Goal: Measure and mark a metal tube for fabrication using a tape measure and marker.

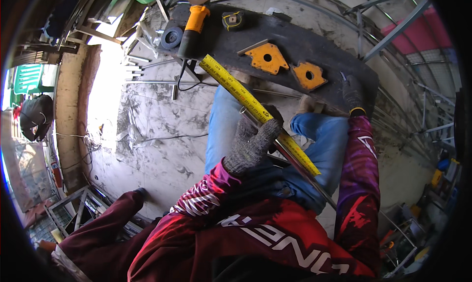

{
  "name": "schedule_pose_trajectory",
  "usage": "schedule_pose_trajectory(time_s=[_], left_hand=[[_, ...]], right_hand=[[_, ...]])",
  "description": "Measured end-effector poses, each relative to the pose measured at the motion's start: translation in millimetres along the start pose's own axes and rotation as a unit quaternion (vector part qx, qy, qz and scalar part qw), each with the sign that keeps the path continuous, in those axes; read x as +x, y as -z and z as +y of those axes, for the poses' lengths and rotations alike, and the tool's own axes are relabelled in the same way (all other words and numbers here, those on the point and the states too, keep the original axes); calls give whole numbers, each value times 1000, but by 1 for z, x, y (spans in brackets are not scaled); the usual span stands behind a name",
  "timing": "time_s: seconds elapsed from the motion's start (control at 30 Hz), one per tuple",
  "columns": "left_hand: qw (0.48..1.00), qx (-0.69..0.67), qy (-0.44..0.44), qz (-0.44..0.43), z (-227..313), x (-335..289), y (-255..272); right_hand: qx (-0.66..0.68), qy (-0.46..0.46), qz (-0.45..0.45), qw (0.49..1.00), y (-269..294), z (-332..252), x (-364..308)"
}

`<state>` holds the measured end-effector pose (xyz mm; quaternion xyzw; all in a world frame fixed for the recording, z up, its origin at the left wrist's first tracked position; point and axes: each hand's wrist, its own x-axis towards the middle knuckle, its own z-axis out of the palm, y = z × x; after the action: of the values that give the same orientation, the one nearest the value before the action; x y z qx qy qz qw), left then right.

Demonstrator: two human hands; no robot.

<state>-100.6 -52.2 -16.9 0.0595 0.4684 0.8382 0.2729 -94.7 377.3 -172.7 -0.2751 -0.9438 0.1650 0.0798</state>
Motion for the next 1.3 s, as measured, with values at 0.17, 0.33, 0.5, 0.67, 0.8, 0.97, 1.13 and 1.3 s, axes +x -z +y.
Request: schedule_pose_trajectory(time_s=[0.17,0.33,0.5,0.67,0.8,0.97,1.13,1.3], left_hand=[[1000,13,0,9,0,0,1],[1000,3,4,1,-2,1,0],[1000,3,4,18,-3,-2,2],[1000,4,7,15,-5,-1,2],[1000,9,14,4,-7,1,3],[1000,14,-2,16,-6,-3,6],[1000,9,20,19,-4,0,-1],[1000,-2,1,29,-9,-1,3]], right_hand=[[60,-21,3,998,-1,-17,0],[42,-21,3,999,2,2,-1],[31,-25,-31,999,7,-24,-3],[40,37,61,997,6,-14,-4],[45,-19,50,998,5,-8,-2],[160,-33,1,986,10,-42,-5],[79,-34,-9,996,-1,-4,-3],[89,-39,-48,994,-5,-19,-7]])
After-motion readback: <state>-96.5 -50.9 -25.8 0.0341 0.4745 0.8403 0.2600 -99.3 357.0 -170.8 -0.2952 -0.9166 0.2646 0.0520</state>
